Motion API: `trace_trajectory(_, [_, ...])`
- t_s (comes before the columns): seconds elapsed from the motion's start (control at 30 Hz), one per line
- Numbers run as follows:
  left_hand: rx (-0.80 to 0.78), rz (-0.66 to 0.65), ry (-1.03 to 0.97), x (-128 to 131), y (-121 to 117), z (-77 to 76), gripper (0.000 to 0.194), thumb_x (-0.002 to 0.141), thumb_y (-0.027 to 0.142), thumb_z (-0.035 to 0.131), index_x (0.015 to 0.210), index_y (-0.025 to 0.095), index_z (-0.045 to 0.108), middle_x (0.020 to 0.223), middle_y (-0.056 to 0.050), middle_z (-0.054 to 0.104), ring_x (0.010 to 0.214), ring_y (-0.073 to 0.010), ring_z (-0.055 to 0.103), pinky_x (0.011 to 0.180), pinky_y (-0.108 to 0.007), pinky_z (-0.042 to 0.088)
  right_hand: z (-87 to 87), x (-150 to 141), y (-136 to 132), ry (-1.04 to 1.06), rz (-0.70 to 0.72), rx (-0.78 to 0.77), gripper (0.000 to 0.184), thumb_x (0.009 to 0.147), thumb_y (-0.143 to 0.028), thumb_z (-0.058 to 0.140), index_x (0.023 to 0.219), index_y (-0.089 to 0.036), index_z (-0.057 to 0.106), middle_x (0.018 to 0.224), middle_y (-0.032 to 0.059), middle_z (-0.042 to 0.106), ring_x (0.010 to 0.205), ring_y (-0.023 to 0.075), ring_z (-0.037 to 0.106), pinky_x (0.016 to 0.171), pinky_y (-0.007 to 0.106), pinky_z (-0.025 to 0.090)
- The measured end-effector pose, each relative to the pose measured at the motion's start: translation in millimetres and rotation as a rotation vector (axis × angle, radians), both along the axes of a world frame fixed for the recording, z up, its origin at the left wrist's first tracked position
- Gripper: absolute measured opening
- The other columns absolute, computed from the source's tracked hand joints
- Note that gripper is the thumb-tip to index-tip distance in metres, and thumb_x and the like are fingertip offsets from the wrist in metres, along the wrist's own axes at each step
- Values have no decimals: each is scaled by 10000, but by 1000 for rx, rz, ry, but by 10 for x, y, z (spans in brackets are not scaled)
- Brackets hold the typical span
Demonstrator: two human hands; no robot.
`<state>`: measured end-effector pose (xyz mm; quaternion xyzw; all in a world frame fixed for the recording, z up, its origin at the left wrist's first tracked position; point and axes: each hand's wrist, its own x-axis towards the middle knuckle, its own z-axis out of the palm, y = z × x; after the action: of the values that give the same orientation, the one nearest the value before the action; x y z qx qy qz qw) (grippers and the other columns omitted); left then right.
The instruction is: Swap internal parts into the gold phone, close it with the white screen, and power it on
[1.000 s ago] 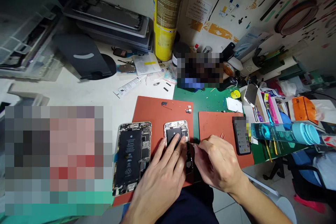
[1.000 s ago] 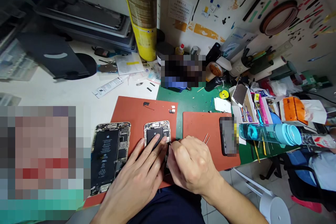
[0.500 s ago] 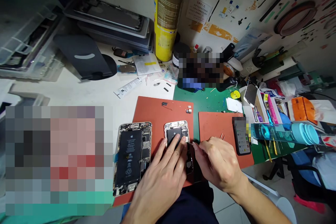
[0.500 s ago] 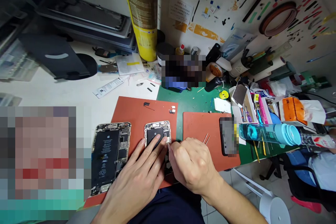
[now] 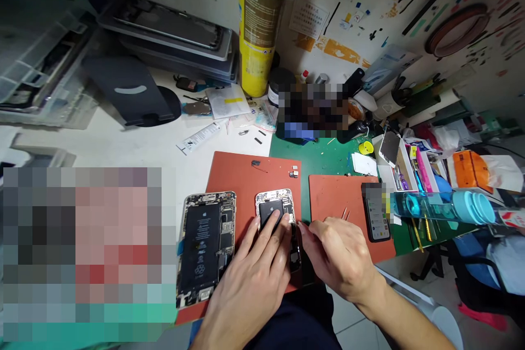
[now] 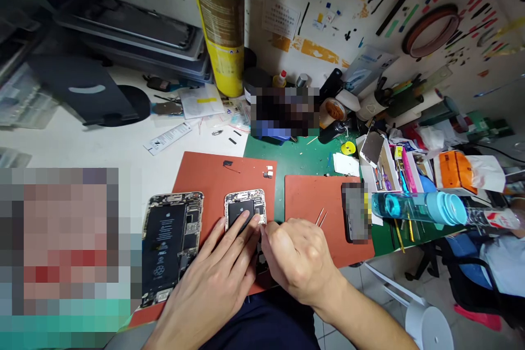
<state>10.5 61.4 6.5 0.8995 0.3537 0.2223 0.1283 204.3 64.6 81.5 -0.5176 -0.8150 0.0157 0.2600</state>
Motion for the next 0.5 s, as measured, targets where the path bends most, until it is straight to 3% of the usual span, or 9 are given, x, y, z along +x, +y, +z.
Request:
trace_trajectory(0.33, [5, -13, -75, 6, 24, -81, 465, 1095, 274, 430, 1423, 73, 691, 1620, -133, 562, 1625, -321, 371, 1385, -536, 171, -11, -76, 52, -71, -56, 65, 147, 1063, -77, 557, 963, -167, 615, 672, -15, 542, 592, 158, 457, 555, 335, 358])
trace_trajectory(0.43, [-8, -4, -99, 14, 31, -85, 481, 1099, 273, 426, 1480, 80, 647, 1619, -137, 560, 1606, -320, 408, 1379, -534, 188, -2, -64, 10, -37, -80, 85, 144, 1078, -99, 558, 968, -174, 613, 667, -20, 575, 571, 143, 504, 547, 314, 390])
trace_trajectory(0.5, [-4, 3, -104, 19, 34, -76, 530, 1096, 280, 450, 1578, 79, 543, 1640, -149, 530, 1596, -329, 423, 1378, -541, 189, 13, 24, -50, 59, -175, 100, 100, 1071, -116, 597, 999, -182, 619, 703, -15, 633, 583, 131, 570, 570, 286, 454])
